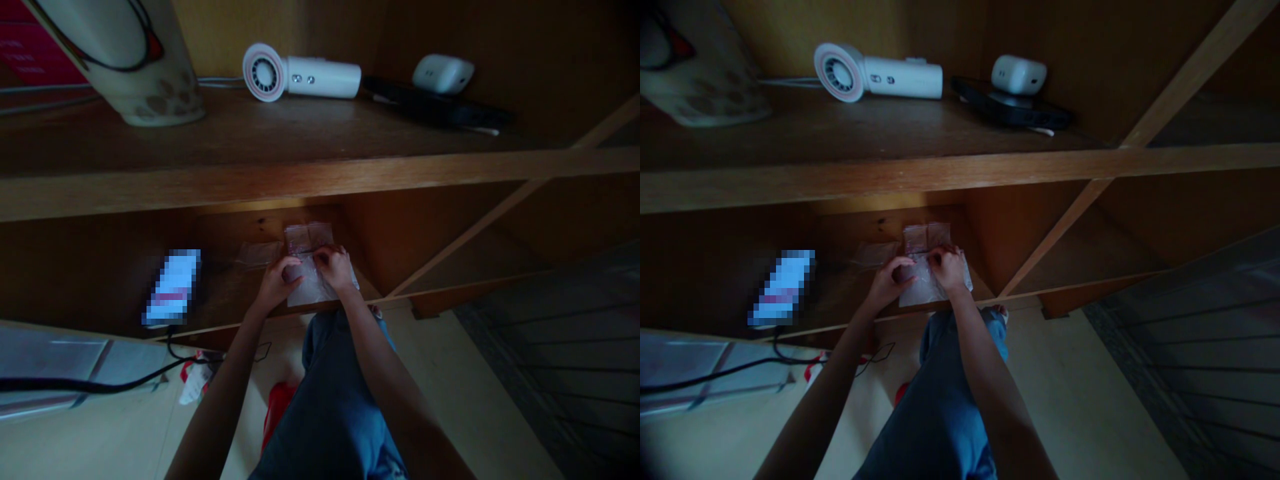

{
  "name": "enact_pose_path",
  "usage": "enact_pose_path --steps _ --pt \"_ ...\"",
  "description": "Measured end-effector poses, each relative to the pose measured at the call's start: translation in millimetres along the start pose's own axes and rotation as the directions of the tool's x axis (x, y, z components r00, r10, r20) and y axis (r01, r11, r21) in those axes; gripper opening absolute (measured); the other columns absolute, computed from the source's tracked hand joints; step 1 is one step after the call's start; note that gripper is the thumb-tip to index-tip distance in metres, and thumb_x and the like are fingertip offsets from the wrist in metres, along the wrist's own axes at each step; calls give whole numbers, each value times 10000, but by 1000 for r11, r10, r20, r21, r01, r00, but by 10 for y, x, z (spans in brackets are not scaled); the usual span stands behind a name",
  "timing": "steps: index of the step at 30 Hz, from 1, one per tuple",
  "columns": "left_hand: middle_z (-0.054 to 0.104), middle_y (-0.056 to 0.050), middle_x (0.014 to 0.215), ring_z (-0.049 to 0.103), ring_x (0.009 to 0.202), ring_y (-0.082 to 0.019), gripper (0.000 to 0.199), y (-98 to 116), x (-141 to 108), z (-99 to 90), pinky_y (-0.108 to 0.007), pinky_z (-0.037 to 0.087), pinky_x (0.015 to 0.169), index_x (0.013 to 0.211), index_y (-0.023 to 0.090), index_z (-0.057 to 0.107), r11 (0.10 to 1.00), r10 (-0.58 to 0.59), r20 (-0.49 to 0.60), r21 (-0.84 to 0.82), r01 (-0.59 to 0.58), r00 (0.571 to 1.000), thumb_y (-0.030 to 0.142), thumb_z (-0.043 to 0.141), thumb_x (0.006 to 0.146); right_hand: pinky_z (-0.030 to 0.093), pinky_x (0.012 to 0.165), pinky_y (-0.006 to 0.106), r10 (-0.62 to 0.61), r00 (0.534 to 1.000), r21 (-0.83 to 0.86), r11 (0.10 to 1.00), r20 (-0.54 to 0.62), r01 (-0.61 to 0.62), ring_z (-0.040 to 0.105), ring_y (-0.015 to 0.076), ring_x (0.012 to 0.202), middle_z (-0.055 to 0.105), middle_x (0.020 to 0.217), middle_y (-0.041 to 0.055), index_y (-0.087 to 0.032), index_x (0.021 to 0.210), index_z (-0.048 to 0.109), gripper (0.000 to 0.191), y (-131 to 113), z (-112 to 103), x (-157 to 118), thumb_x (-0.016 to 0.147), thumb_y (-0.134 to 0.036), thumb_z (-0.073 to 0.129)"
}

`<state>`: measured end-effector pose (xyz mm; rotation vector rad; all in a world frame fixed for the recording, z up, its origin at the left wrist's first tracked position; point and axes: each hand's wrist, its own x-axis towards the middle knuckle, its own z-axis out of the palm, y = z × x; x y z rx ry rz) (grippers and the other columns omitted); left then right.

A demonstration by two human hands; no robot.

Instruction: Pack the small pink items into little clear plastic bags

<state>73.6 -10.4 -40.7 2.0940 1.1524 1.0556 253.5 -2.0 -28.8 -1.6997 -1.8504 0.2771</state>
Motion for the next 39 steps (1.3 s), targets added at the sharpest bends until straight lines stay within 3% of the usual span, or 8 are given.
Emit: enact_pose_path --steps 24,34,39 --pt "628 -32 999 582 950 -169 281 -18 -1 4 -328 452 871 979 205 547 1000 11 -5 28 -11 1000 287 626 722 402 865 263 111 994 30 993 -14 -110 622 148 860 692 891 9 -237 914 653 216 34 -1 6 809 -183 472" --pt "637 -37 980 592 941 -177 257 46 17 -15 -326 464 858 952 202 566 1000 -5 -9 19 5 1000 283 627 716 417 866 298 66 998 88 994 -14 -65 624 161 831 692 841 11 -232 881 645 190 69 0 2 760 -156 520" --pt "637 -35 973 591 933 -172 263 8 12 3 -312 464 848 954 200 561 1000 3 -25 4 -2 1000 288 629 715 459 767 267 86 995 245 967 -50 -71 624 145 779 681 882 25 -215 899 628 178 79 10 -16 776 -183 503"
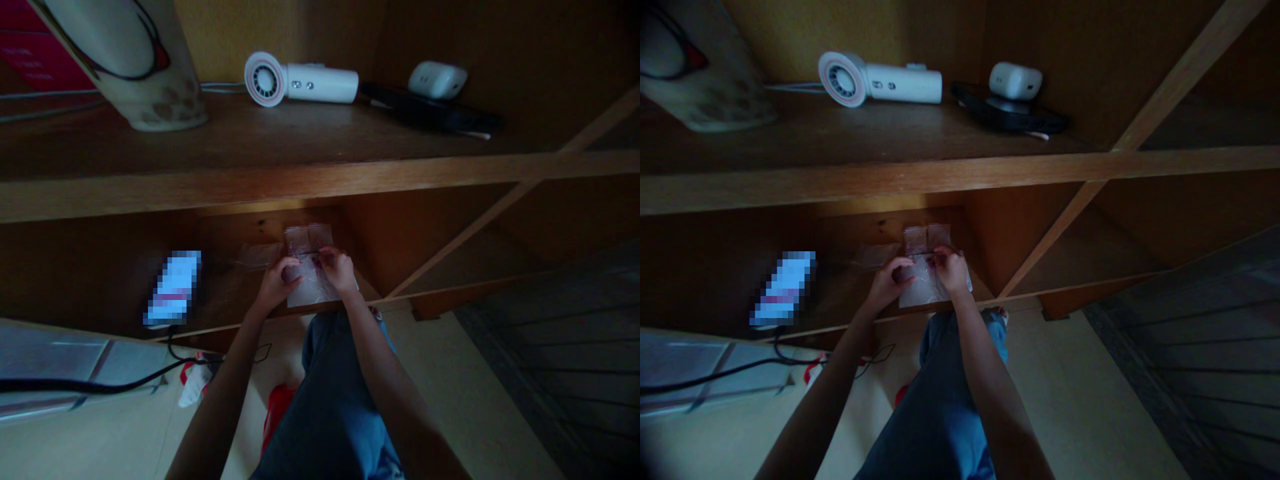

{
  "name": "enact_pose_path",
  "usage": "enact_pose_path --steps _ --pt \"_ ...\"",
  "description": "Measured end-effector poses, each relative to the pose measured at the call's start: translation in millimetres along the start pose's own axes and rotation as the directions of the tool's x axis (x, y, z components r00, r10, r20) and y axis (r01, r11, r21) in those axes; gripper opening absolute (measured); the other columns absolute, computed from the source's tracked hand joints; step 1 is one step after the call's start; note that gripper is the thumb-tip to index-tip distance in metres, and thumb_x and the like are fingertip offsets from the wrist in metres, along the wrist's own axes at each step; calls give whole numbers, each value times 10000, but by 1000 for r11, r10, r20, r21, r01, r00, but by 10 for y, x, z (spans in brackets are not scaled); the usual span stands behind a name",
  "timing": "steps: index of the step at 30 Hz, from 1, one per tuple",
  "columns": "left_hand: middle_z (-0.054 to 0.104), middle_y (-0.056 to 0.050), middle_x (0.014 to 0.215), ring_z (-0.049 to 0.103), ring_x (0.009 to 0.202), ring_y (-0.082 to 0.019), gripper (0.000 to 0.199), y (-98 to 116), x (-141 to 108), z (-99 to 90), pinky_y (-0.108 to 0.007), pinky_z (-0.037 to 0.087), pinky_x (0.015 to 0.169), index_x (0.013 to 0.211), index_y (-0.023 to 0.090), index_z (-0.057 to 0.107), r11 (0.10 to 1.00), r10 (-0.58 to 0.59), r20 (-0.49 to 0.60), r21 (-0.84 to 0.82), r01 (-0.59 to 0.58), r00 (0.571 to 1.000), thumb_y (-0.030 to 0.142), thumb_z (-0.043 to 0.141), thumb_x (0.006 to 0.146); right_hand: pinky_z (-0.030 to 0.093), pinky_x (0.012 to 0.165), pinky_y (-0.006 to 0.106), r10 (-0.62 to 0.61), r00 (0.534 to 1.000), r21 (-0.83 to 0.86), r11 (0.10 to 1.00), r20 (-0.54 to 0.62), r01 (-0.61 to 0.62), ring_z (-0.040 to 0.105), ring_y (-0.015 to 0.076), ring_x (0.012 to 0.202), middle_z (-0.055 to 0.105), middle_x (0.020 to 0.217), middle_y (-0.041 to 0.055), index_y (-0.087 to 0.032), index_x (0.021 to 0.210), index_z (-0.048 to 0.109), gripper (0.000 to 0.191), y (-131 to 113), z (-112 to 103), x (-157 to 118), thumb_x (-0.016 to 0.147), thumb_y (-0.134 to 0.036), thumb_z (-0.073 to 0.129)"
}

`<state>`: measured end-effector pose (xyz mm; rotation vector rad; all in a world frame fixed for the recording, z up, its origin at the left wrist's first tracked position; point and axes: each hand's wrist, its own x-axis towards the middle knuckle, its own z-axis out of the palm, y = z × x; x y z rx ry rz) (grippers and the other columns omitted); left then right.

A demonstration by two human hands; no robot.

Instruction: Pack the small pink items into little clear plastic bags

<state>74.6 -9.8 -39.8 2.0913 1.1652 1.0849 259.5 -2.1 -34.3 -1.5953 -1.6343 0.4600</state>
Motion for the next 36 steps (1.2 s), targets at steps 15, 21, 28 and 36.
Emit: enact_pose_path --steps 15,21,28,36 --pt "627 -48 981 585 946 -182 243 9 2 -8 -334 464 852 937 198 562 1000 -19 -34 -16 18 999 272 623 714 434 608 226 -102 981 427 904 165 22 572 119 655 619 732 1 -185 918 585 189 -46 -7 -114 748 -241 522" --pt "625 -48 979 584 955 -187 244 18 3 -8 -339 463 857 932 206 559 999 -39 -37 -8 39 999 277 626 709 444 625 229 -103 979 434 901 174 17 586 123 684 636 771 11 -190 911 598 186 -47 1 -117 742 -254 550" --pt "627 -44 975 590 928 -176 245 0 6 -5 -327 470 844 928 201 558 1000 -28 -58 2 28 998 277 629 706 461 675 249 -123 967 453 892 222 9 601 134 730 662 800 16 -199 837 636 145 -110 -27 -136 783 -293 540" --pt "622 -52 996 578 957 -192 278 1 6 -8 -365 454 878 958 206 548 999 -39 -78 19 40 996 279 635 705 474 681 244 -158 961 480 877 229 30 617 128 757 665 847 16 -203 1018 585 279 -132 -6 -150 744 -252 587"
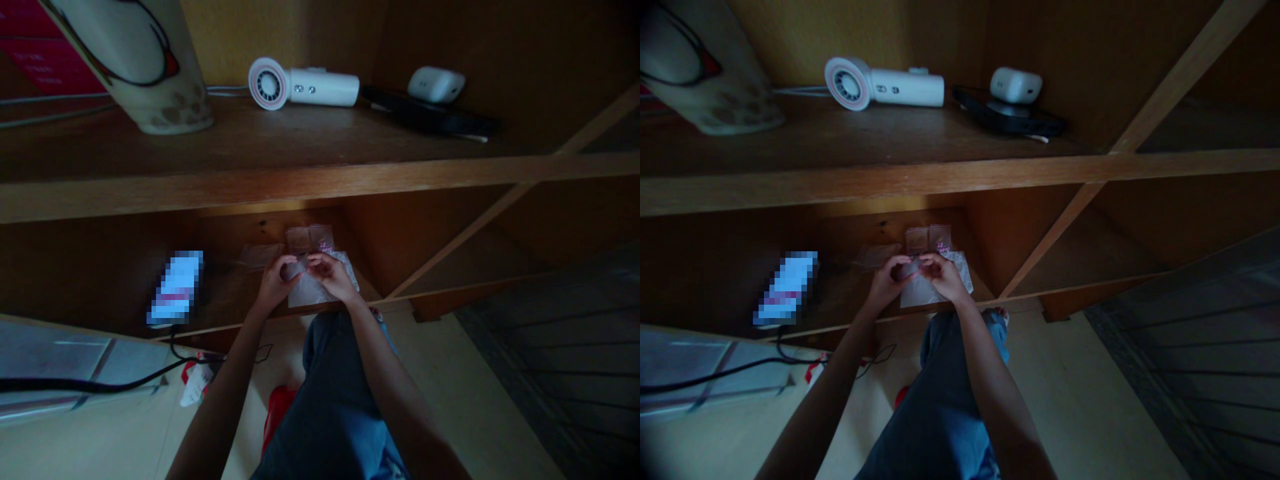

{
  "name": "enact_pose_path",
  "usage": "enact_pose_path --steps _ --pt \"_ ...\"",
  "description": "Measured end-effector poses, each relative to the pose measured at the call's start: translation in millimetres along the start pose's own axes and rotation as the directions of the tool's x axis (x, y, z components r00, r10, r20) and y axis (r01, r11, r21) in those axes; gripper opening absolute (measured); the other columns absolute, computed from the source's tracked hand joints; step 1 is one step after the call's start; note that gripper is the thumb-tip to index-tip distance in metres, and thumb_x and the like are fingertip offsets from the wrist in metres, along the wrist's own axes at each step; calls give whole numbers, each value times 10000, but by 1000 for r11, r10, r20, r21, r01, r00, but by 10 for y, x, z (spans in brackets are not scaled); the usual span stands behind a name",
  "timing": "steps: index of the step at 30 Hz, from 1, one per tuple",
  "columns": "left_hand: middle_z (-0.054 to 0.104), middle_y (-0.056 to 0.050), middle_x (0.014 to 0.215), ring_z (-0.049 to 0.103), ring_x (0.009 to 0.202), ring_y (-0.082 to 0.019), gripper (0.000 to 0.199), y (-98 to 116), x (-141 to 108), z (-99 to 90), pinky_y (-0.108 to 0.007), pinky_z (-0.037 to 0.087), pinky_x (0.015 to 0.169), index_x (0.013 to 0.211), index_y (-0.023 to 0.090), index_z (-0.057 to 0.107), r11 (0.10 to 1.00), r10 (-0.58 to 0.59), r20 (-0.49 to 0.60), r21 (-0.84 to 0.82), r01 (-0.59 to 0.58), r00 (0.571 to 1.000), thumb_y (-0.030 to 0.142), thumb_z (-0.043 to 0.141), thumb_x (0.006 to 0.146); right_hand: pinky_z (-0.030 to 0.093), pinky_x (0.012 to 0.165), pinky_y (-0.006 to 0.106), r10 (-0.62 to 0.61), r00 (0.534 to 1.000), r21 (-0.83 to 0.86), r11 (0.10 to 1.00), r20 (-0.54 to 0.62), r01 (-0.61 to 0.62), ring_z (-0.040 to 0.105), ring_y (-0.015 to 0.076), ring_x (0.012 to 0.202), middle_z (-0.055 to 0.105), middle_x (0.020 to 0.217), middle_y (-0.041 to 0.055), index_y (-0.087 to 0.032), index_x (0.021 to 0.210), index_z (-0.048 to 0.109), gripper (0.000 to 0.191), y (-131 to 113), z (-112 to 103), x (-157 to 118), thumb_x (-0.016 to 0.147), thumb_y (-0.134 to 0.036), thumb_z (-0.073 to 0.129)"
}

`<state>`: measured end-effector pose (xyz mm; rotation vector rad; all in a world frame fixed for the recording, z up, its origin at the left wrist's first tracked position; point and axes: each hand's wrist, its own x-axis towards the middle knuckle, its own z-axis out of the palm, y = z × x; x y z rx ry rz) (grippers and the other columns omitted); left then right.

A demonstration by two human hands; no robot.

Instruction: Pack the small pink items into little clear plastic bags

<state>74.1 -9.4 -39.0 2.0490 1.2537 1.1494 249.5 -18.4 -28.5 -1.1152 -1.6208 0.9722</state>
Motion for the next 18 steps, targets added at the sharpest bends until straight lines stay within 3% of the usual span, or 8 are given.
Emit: enact_pose_path --steps 11,18 --pt "575 -71 1126 552 1040 -183 383 20 -17 3 -330 437 911 1098 199 487 998 -38 -47 -61 36 998 343 586 757 481 791 323 -42 997 118 992 -72 51 625 158 860 688 907 27 -224 1042 594 267 -18 -31 8 779 -262 564" --pt "647 -14 832 616 764 -137 261 22 -24 -15 -254 474 713 1029 201 543 994 -99 -96 -66 93 991 331 527 804 509 692 293 10 985 255 966 -172 35 600 121 722 622 1055 48 -248 1148 511 429 -11 -44 27 732 -269 612"
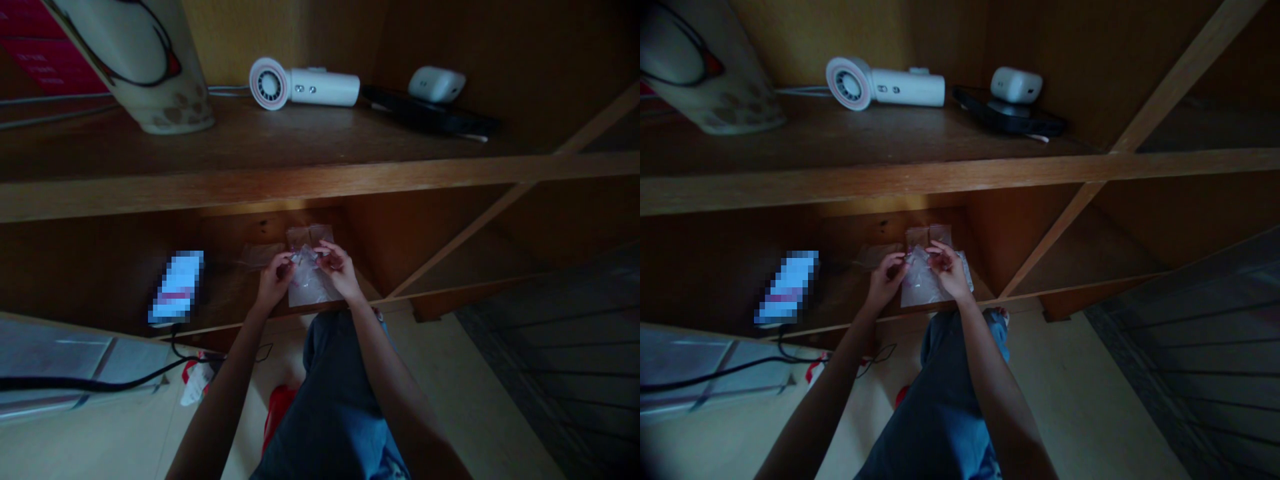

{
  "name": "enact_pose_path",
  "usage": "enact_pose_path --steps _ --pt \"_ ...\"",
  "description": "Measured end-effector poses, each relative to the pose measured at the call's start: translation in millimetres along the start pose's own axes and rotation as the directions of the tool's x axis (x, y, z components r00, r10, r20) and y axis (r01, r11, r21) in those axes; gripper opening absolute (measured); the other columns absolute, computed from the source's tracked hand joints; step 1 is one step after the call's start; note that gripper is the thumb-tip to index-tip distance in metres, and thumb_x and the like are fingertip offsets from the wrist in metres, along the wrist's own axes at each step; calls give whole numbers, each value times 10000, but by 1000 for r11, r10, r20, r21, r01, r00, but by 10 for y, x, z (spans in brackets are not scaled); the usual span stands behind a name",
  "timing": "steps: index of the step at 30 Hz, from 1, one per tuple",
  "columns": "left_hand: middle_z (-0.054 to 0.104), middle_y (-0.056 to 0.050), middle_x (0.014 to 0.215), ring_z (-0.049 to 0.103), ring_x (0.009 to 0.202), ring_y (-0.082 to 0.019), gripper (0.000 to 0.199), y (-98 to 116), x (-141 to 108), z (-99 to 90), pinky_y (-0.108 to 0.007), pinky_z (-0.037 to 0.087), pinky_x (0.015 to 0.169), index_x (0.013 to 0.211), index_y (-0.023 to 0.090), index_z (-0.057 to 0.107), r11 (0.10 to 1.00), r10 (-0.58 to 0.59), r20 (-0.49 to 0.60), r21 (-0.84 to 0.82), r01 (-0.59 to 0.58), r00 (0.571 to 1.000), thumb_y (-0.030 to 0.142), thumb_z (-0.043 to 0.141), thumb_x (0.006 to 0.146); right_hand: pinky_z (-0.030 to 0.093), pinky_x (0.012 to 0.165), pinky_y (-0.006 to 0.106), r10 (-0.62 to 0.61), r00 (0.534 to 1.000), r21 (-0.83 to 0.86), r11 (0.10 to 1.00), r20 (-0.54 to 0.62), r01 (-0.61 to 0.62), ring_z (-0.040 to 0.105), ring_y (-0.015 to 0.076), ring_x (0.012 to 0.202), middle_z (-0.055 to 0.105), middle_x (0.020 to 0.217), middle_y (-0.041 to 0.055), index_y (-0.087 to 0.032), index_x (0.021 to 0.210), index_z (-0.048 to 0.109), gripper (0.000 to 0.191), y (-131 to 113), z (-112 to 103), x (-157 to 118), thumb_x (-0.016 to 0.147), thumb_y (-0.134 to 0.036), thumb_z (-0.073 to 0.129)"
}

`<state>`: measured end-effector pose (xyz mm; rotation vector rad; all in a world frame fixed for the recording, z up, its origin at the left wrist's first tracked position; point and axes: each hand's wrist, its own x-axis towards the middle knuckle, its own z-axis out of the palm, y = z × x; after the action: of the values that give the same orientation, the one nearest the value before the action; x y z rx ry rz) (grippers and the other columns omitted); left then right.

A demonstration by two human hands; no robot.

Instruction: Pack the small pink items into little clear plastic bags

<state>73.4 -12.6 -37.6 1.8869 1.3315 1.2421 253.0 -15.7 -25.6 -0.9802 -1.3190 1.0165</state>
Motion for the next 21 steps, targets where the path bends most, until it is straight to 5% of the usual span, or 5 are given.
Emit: enact_pose_path --steps 4,12,21 --pt "641 2 756 602 690 -124 250 4 -9 3 -235 462 658 1024 194 542 999 5 16 -49 -4 1000 304 535 800 509 652 260 41 994 99 995 -99 -31 589 114 736 594 1052 42 -254 1137 489 495 30 -9 24 675 -282 663" --pt "621 6 708 579 633 -103 269 -28 -19 13 -199 442 607 1022 177 538 989 -6 0 -151 6 1000 280 568 775 469 581 229 238 967 236 949 -91 -211 559 109 627 580 700 -39 -238 987 523 363 78 5 47 652 -265 663" --pt "556 38 585 523 505 -83 276 -3 -43 -7 -157 385 461 1040 176 530 976 -81 71 -196 94 994 305 535 796 414 558 221 123 991 129 985 -53 -115 511 98 577 509 641 -59 -232 1036 508 369 0 7 24 686 -236 623"
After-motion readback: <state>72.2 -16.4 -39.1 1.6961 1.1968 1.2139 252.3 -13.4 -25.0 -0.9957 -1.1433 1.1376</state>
